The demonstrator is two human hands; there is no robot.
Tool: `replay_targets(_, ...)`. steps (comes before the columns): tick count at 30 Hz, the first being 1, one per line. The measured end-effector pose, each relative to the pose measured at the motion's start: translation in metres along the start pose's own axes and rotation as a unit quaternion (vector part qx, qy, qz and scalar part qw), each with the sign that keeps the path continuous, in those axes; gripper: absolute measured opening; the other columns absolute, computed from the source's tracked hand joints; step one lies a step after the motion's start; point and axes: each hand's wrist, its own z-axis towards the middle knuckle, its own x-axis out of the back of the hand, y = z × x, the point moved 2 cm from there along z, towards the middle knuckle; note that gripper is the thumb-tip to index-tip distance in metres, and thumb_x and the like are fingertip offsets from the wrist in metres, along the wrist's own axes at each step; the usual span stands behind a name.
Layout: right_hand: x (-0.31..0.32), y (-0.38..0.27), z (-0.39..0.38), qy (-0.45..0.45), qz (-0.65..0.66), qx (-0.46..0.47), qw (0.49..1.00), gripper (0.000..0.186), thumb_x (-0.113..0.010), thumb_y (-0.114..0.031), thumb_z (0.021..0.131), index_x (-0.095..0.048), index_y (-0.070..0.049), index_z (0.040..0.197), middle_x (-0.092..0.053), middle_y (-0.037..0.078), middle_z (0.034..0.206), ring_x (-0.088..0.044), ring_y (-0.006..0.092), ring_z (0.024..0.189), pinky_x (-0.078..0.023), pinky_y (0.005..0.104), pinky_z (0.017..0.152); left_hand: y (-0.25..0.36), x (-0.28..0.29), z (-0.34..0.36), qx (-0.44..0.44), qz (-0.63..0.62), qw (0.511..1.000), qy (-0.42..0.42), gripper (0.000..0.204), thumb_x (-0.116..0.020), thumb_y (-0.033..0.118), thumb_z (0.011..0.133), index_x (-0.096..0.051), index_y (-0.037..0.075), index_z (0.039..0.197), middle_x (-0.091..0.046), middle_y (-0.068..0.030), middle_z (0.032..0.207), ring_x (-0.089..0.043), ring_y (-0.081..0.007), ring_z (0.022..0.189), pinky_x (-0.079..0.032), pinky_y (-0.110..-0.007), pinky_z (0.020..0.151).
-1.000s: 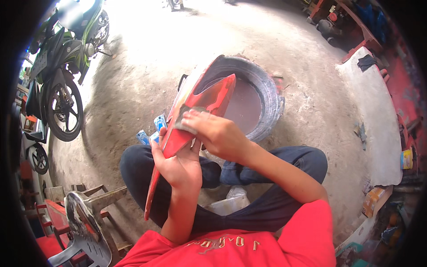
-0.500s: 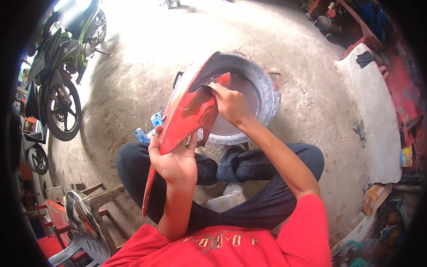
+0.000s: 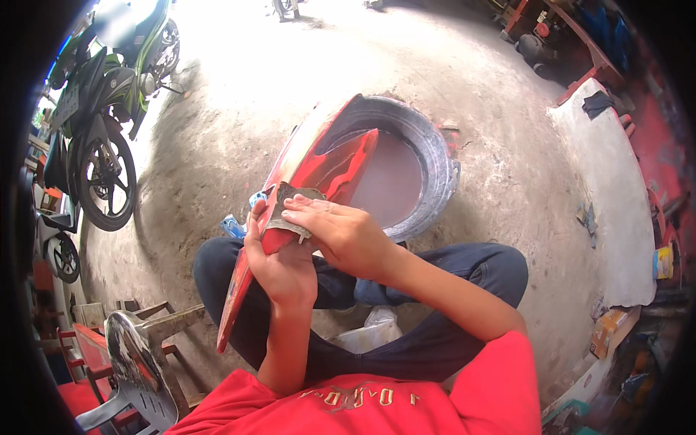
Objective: The person is sanding a red motorcycle fairing piece using a piece of sandpaper. They hold the fairing with one hand and repeatedly rub the surface with the sandpaper held in the other hand, occasionally dipping their fingers or the sandpaper into a bucket of water.
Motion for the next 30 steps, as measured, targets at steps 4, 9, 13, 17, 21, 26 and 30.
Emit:
replay_targets(4, 0.016, 0.076, -0.005, 0.053, 0.003, -0.295, 0.954, 0.045, -0.058, 0.012, 0.087, -0.068, -0.004, 0.128, -0.070, 0.021, 0.128, -0.066, 0.0374, 0.125, -0.052, 0.0443, 0.108, -0.001, -0.019, -0.002, -0.012, 0.012, 0.999, 0.038, 0.043, -0.044, 0.040, 0.108, -0.044, 0.013, 0.141, -0.054, -0.0138, 0.142, -0.059, -0.0304, 0.130, -0.056, -0.048, 0.100)
replay_targets(9, -0.011, 0.007, -0.009, 0.019, -0.043, -0.008, 0.999, 0.039, -0.061, 0.006, 0.090, -0.067, -0.002, 0.128, -0.069, 0.022, 0.127, -0.066, 0.0384, 0.124, -0.054, 0.0454, 0.105, -0.003, -0.007, -0.004, -0.036, -0.010, 0.998, 0.048, 0.042, -0.044, 0.036, 0.107, -0.044, 0.013, 0.143, -0.051, -0.0169, 0.146, -0.058, -0.0338, 0.131, -0.056, -0.051, 0.101)
replay_targets(13, 0.006, 0.070, -0.005, 0.060, -0.044, -0.171, 0.982, 0.042, -0.059, 0.003, 0.089, -0.066, -0.005, 0.130, -0.070, 0.022, 0.126, -0.064, 0.0387, 0.125, -0.056, 0.0458, 0.103, -0.012, -0.017, -0.007, -0.016, 0.004, 0.998, 0.057, 0.041, -0.044, 0.033, 0.107, -0.043, 0.014, 0.144, -0.052, -0.0172, 0.145, -0.056, -0.0336, 0.133, -0.056, -0.051, 0.100)
replay_targets(17, -0.013, 0.019, -0.009, 0.037, -0.104, -0.009, 0.994, 0.042, -0.061, 0.001, 0.089, -0.067, -0.008, 0.130, -0.070, 0.017, 0.128, -0.066, 0.0353, 0.124, -0.057, 0.0436, 0.101, -0.012, -0.012, -0.007, -0.021, -0.034, 0.998, 0.055, 0.040, -0.041, 0.034, 0.108, -0.043, 0.014, 0.143, -0.051, -0.0163, 0.146, -0.056, -0.0321, 0.133, -0.056, -0.050, 0.100)
replay_targets(21, 0.004, 0.030, -0.009, 0.009, -0.052, -0.051, 0.997, 0.042, -0.062, 0.003, 0.089, -0.068, -0.007, 0.130, -0.070, 0.018, 0.130, -0.068, 0.0351, 0.122, -0.056, 0.0435, 0.102, -0.013, -0.013, -0.012, -0.001, -0.057, 0.998, 0.041, 0.041, -0.039, 0.037, 0.110, -0.043, 0.014, 0.143, -0.052, -0.0153, 0.147, -0.056, -0.0319, 0.133, -0.057, -0.050, 0.099)
replay_targets(26, -0.001, 0.022, -0.006, 0.002, -0.078, -0.032, 0.996, 0.045, -0.062, 0.007, 0.086, -0.069, -0.007, 0.129, -0.070, 0.019, 0.128, -0.067, 0.0360, 0.123, -0.055, 0.0437, 0.105, -0.014, -0.012, -0.006, -0.011, -0.014, 0.997, 0.078, 0.044, -0.036, 0.045, 0.112, -0.043, 0.014, 0.143, -0.054, -0.0131, 0.145, -0.056, -0.0305, 0.133, -0.052, -0.051, 0.106)
replay_targets(30, 0.008, 0.041, -0.012, 0.006, -0.085, -0.011, 0.996, 0.044, -0.060, 0.001, 0.089, -0.068, -0.010, 0.130, -0.072, 0.017, 0.125, -0.070, 0.0333, 0.117, -0.058, 0.0428, 0.099, -0.014, -0.018, -0.011, 0.004, -0.048, 0.998, 0.041, 0.043, -0.035, 0.046, 0.112, -0.042, 0.014, 0.142, -0.054, -0.0132, 0.145, -0.058, -0.0305, 0.131, -0.055, -0.049, 0.102)
